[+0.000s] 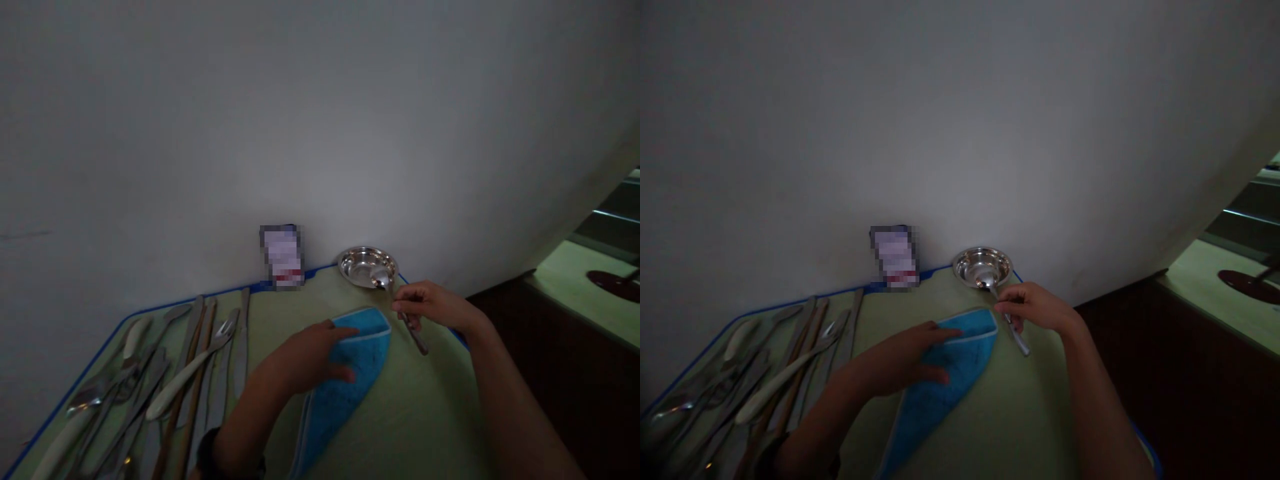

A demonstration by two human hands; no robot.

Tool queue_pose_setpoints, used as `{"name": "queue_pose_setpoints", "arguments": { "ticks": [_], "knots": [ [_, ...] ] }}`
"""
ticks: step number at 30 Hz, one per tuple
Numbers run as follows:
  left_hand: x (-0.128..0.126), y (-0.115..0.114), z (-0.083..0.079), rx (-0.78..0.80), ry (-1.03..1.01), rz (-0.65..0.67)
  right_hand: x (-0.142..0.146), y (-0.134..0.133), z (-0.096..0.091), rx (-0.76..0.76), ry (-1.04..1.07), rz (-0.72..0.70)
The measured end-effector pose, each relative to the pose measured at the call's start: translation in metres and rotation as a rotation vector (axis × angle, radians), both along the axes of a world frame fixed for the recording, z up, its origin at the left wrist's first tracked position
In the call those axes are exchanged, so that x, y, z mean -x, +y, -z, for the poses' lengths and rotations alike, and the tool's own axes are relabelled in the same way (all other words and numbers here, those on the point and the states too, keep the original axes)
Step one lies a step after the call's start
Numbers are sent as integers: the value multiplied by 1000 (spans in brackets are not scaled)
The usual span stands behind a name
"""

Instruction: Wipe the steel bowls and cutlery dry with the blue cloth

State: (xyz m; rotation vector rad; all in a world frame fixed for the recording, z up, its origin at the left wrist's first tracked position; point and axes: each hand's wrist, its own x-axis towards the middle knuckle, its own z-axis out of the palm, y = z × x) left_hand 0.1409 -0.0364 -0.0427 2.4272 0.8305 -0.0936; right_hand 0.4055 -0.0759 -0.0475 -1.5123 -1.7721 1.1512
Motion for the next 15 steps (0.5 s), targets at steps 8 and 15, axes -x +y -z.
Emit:
{"name": "queue_pose_setpoints", "arguments": {
  "ticks": [8,15],
  "knots": [
    [4,12,10,-237,225,-107,-38,-11,19,246,-244,247],
    [10,23,21,-366,216,-178,-29,8,35,127,-480,433]
  ]
}}
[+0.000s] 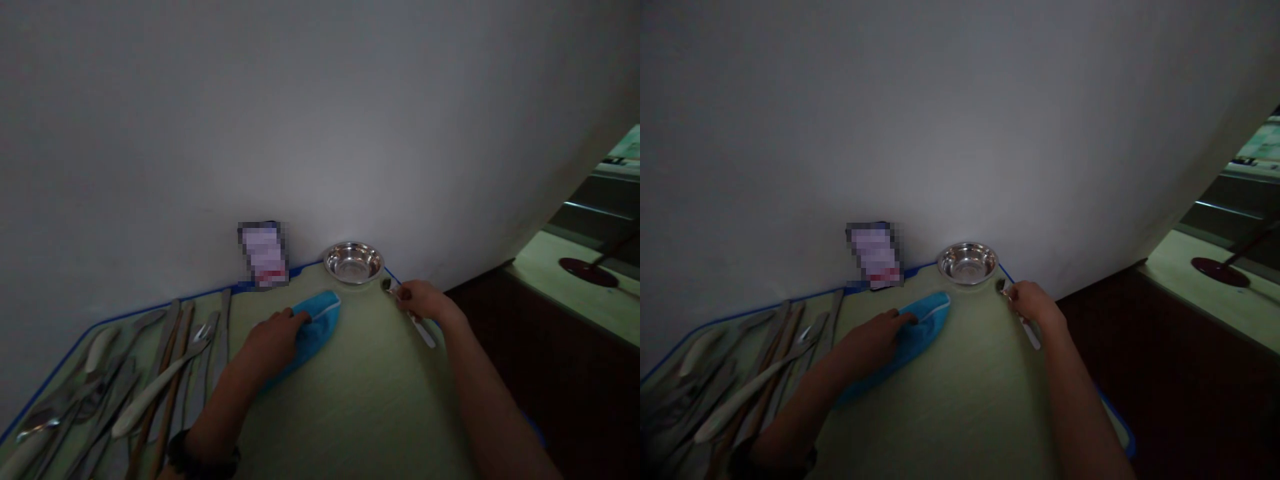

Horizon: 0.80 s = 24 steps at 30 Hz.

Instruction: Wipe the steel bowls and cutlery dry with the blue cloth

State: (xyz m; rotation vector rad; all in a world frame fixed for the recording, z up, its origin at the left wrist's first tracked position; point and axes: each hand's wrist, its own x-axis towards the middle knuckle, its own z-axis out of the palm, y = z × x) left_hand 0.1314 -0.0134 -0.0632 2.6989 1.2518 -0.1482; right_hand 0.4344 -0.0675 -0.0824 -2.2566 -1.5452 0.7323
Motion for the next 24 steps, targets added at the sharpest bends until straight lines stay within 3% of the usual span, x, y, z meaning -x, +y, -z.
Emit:
{"name": "queue_pose_setpoints", "arguments": {
  "ticks": [9,24],
  "knots": [
    [3,1,7,9,-65,38,-1,9,8,-49,-237,112],
    [4,5,7,49,-49,16,-5,15,17,-107,-280,210]
  ]
}}
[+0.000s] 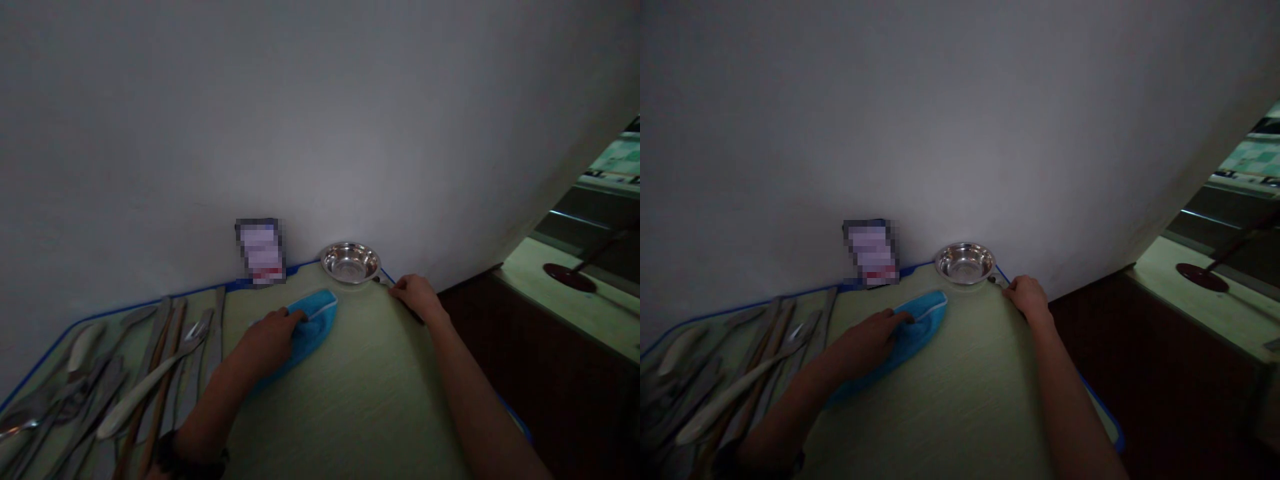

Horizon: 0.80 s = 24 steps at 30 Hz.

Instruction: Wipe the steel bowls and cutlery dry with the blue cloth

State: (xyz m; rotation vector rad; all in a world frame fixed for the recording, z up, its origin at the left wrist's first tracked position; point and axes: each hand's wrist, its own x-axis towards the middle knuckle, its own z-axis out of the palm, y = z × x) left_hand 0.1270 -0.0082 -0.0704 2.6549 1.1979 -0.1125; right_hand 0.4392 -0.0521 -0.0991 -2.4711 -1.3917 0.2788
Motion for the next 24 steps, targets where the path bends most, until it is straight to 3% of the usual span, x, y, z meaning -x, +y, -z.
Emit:
{"name": "queue_pose_setpoints", "arguments": {
  "ticks": [6,11,16,20,24],
  "knots": [
    [-3,-8,-1,-8,-34,-10,-1,-3,-1,0,36,-37],
    [-55,-20,-13,-295,-309,25,0,-3,0,-16,81,-48],
    [-113,14,-10,-508,-260,188,-4,-3,2,-29,138,-48],
    [-129,41,-3,-496,-222,256,-8,-5,2,-27,192,-47],
    [-138,49,1,-484,-230,306,-10,-4,3,-44,186,-19]
  ]
}}
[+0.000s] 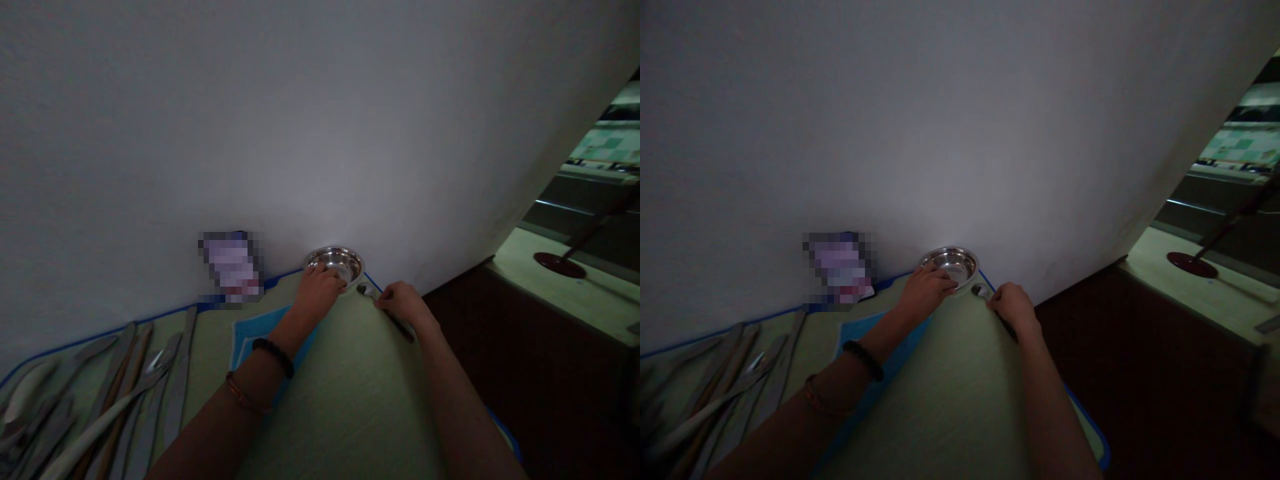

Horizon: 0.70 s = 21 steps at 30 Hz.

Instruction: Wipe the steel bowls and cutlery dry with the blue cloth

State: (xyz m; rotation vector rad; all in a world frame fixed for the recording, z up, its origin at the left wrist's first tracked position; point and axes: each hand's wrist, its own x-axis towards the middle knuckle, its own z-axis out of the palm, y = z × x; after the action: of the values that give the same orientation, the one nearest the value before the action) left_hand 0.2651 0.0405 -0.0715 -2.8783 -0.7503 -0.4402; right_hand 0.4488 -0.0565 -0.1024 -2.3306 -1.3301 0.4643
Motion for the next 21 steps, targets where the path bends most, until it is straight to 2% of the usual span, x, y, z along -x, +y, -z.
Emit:
{"name": "queue_pose_setpoints", "arguments": {
  "ticks": [6,9,16,21],
  "knots": [
    [-17,-1,4,11,-29,27,1,1,0,-11,-36,33],
    [-16,-3,4,17,-57,7,1,-1,-3,-3,-27,32],
    [20,-20,15,62,-135,-130,0,-11,-12,75,94,10],
    [38,-30,27,141,-138,-164,1,-14,-13,74,170,23]
  ]
}}
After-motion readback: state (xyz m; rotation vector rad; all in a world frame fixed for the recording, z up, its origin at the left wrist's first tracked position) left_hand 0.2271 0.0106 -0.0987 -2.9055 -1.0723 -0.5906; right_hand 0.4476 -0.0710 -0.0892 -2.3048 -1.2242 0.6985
